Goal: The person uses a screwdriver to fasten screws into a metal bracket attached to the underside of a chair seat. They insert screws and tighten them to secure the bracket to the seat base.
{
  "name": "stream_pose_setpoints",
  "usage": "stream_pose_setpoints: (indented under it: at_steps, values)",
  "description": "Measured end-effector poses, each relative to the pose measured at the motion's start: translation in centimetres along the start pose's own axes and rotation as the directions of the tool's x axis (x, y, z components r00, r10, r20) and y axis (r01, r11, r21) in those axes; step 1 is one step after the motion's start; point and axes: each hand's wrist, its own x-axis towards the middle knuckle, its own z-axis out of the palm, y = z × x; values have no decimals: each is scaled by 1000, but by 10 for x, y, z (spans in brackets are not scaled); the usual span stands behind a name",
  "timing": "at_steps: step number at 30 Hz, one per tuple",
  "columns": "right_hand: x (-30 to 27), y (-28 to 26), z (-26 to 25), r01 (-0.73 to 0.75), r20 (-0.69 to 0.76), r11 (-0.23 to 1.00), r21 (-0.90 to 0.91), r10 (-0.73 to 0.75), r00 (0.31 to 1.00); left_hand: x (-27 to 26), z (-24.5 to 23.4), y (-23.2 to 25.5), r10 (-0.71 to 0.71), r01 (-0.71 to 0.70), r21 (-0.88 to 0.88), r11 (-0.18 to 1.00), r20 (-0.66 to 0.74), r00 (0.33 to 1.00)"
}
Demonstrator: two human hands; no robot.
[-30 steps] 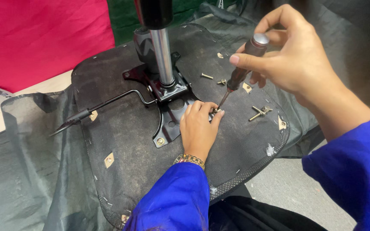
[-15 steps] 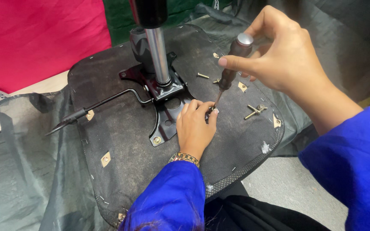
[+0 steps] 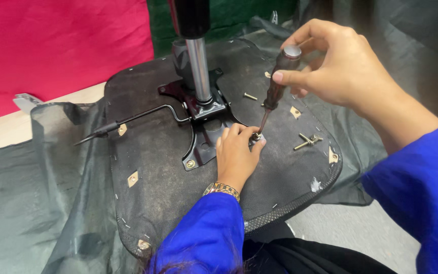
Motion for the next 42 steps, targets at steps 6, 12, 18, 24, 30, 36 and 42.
stream_pose_setpoints:
  at_steps: [6,12,18,24,30,36,42]
  values:
    - [8,21,3,21,102,912,410,-68,992,4,0,-5,-65,68,-47,997,61,996]
    - [15,31,-6,138,177,908,395,-223,959,1,1,-14,-106,117,-149,982,83,991]
    - [14,18,-9,47,119,981,191,-71,990,4,-23,7,-323,367,-234,900,205,924]
    - [19,23,-9,72,233,949,308,-149,961,45,-74,45,-260,332,-445,832,217,941]
    - [36,54,0,183,181,923,338,-255,950,68,-56,66,-173,348,-470,811,375,911]
    - [29,66,-10,289,-37,953,94,-287,957,81,-19,61,-90,272,-481,833,368,925]
    - [14,58,-10,149,-22,952,269,-148,989,86,-21,58,-10,282,-536,796,453,891]
